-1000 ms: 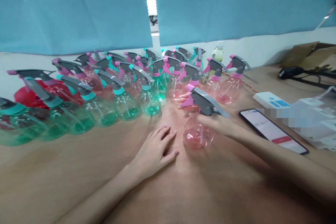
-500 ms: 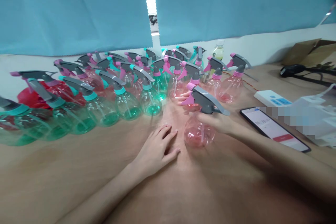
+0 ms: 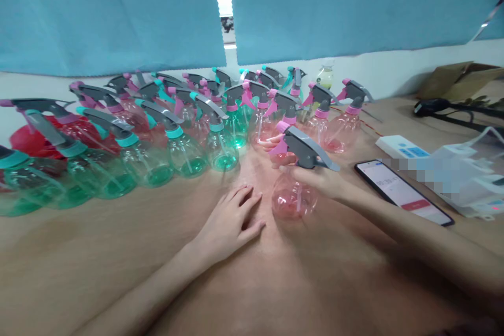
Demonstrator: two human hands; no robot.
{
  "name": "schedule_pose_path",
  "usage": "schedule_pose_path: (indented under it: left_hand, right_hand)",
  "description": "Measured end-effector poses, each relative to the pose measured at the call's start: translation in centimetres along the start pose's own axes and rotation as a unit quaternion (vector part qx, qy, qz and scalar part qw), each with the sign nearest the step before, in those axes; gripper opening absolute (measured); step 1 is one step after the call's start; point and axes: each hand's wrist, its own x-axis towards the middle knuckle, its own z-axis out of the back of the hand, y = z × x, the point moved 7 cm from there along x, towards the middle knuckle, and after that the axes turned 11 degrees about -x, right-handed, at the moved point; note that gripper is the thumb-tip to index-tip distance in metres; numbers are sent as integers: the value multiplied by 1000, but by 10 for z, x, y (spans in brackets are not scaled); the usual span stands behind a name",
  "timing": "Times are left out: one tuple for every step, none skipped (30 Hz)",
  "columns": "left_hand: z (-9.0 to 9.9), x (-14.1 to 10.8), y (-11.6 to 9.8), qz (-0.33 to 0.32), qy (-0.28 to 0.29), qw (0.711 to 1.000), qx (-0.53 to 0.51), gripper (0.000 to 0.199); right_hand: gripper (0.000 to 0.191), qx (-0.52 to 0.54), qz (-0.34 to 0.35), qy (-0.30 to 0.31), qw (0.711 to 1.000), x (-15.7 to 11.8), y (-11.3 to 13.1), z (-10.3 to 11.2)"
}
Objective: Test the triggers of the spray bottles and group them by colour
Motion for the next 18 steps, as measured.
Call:
schedule_pose_path:
  left_hand:
    - [0, 0, 0, 0, 0, 1000, 1, 51]
    - [0, 0, 0, -1, -2, 1000, 2, 50]
    - [0, 0, 0, -1, -3, 1000, 2, 50]
    - [0, 0, 0, -1, -4, 1000, 0, 50]
    - [0, 0, 0, -2, -5, 1000, -2, 50]
    - [0, 0, -1, -2, -6, 1000, -4, 50]
    - [1, 0, -1, -3, -6, 1000, -6, 50]
    - [1, 0, -1, -3, -7, 1000, -7, 50]
    - [1, 0, -1, -4, -8, 1000, -8, 49]
    - [1, 0, -1, -5, -8, 1000, -9, 49]
    - [1, 0, 0, -5, -9, 1000, -9, 49]
    - [1, 0, 0, -5, -8, 1000, -8, 49]
    - [1, 0, 0, -5, -7, 1000, -7, 50]
    - [0, 0, 0, -5, -6, 1000, -6, 50]
    - [0, 0, 0, -5, -5, 1000, -5, 50]
    - [0, 0, 0, -6, -4, 1000, -3, 50]
    - [0, 0, 0, -6, -4, 1000, -1, 50]
    - [-1, 0, 0, -7, -3, 1000, 0, 51]
  right_hand:
    - [44, -2, 0, 3, 1000, 0, -1, 0]
    - [42, -5, 0, 7, 1000, 0, -1, -1]
    - [40, -8, -2, 11, 1000, 0, -2, -1]
    - [38, -11, -4, 13, 1000, 0, -2, -2]
    - [37, -14, -5, 14, 1000, 0, -2, -2]
    - [36, -16, -6, 16, 1000, 0, -2, -2]
    - [36, -17, -6, 17, 1000, 0, -2, -2]
    - [35, -18, -7, 19, 1000, 0, -2, -2]
    - [35, -18, -7, 21, 1000, 0, -2, -2]
    - [36, -17, -4, 21, 1000, 0, -2, -2]
    - [36, -13, -2, 21, 1000, 0, -2, -3]
    - [37, -9, 1, 20, 1000, 0, -2, -2]
    - [38, -5, 4, 18, 1000, -1, -3, -2]
    - [39, -3, 4, 17, 1000, -1, -4, -2]
    - [41, -4, 3, 16, 1000, -2, -5, -2]
    - [42, -7, 1, 15, 1000, -2, -6, -2]
    - [43, -12, -3, 14, 1000, -3, -7, -2]
    - [43, -18, -8, 12, 1000, -3, -8, -2]
